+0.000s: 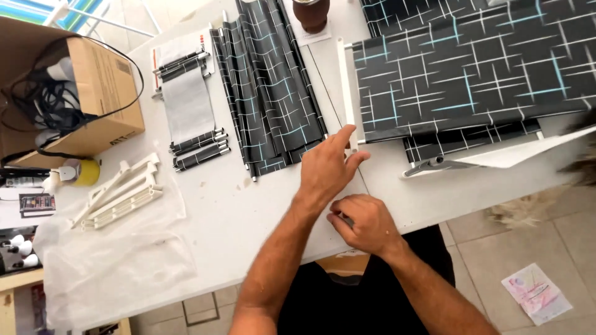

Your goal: Assembling a display rack by inserting support poles into fabric shelf sleeves

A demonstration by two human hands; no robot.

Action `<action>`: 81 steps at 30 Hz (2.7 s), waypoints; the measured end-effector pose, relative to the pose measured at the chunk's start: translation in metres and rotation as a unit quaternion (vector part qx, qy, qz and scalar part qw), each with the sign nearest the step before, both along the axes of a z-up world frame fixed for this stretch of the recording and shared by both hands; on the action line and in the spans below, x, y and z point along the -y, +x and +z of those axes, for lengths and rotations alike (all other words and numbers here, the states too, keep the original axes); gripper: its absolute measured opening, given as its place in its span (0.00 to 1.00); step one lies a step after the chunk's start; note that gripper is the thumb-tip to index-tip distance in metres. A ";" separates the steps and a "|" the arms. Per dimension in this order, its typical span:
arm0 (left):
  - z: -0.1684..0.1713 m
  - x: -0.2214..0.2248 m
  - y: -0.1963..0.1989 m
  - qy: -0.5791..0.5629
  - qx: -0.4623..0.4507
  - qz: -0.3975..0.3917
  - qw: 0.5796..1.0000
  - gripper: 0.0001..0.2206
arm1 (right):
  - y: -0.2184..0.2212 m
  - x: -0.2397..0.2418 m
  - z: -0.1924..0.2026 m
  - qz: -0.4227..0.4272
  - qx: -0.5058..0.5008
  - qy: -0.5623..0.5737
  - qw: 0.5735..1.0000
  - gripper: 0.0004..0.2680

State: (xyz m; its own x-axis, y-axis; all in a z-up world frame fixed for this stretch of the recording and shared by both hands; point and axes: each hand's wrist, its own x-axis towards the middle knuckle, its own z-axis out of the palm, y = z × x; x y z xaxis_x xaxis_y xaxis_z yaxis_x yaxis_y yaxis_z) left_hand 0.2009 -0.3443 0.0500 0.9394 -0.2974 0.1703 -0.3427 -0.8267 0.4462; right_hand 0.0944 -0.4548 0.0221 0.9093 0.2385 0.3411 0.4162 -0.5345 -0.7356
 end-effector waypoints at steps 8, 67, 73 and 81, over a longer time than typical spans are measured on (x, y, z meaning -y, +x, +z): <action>0.011 -0.018 0.126 -0.191 0.093 0.084 0.973 0.18 | 0.005 0.007 0.003 -0.005 -0.061 0.112 0.992 0.03; 0.166 -0.105 -0.223 -0.359 0.204 -0.099 0.905 0.38 | -0.008 -0.011 0.012 -0.037 -0.044 -0.122 0.991 0.04; 0.166 -0.106 -0.225 -0.365 0.216 -0.122 0.897 0.37 | -0.003 -0.009 0.007 -0.037 -0.026 -0.123 0.991 0.04; 0.177 -0.107 -0.230 -0.372 0.216 -0.131 0.893 0.31 | -0.006 -0.009 0.003 -0.048 -0.025 -0.127 0.990 0.03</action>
State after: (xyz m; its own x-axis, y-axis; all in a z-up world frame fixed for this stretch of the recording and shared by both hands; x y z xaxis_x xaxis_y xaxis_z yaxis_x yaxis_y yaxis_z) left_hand -0.0287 -0.2373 0.2270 0.6523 -0.1507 0.7428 -0.7545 -0.2220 0.6176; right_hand 0.0880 -0.4462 0.0246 0.9461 0.2234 0.2343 0.3211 -0.7404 -0.5906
